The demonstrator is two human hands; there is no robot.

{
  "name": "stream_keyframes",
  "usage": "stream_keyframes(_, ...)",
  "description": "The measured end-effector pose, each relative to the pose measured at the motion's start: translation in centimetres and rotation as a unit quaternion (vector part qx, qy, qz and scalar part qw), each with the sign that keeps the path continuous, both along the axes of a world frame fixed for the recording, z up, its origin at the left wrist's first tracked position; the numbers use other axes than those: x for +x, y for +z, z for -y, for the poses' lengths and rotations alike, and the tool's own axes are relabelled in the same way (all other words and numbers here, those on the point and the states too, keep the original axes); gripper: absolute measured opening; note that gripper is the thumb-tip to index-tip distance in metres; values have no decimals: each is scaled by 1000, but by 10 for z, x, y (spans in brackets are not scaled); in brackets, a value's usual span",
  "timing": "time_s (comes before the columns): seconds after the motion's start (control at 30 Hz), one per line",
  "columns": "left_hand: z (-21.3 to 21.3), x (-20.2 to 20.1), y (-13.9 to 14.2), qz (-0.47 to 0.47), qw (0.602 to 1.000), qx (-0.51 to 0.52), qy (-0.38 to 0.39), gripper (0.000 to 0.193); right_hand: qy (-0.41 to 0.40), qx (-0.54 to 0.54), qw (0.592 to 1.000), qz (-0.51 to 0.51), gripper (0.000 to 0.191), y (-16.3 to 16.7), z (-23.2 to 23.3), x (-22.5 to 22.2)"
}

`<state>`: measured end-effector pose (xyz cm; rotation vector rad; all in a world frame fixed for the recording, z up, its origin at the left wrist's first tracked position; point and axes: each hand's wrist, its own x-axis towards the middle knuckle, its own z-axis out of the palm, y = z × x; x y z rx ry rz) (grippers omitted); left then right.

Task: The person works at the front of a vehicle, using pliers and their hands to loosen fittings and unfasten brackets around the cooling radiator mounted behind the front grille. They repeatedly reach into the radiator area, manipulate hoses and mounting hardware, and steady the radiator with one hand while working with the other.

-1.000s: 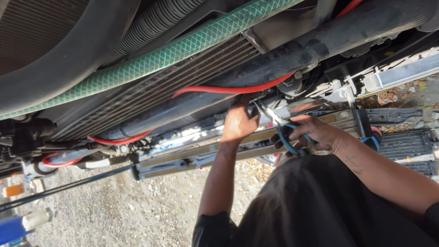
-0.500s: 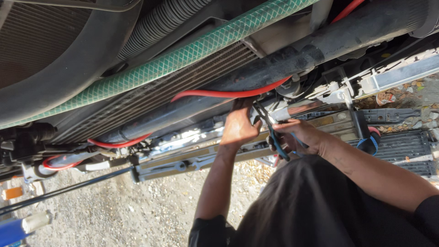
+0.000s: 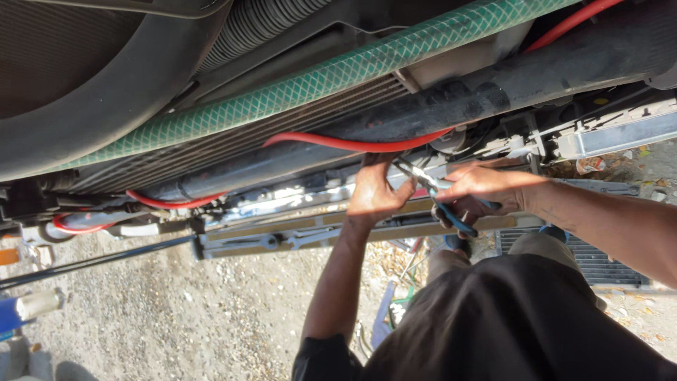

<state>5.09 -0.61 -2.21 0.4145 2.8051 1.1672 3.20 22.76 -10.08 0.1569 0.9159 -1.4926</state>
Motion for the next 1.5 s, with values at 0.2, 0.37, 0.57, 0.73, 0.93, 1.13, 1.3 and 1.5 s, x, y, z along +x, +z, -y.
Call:
stream_keyframes(0.2,-4,5,0,16,1000,1,17,62,65,-45,997,22,29,1,-8,-20)
stream_keyframes(0.37,-2,-3,2,13,999,-24,34,56,-22,-82,996,-17,36,1,3,5)
stream_keyframes(0.57,8,-9,0,47,998,-29,27,51,-141,-251,955,76,57,-13,-1,29)
stream_keyframes(0.73,8,-5,-6,-28,999,45,-5,50,-163,-177,966,96,47,-43,12,45)
stream_keyframes(0.93,2,-2,-16,117,986,91,76,32,-123,-114,984,55,52,-43,4,36)
stream_keyframes(1.13,1,4,-39,134,976,119,121,18,-109,-70,990,53,66,-22,23,36)
stream_keyframes(1.3,-3,7,-54,80,971,192,118,13,-129,-61,989,28,62,-18,34,41)
stream_keyframes(1.5,-8,6,-62,116,957,175,199,14,-128,-52,990,15,55,-30,44,47)
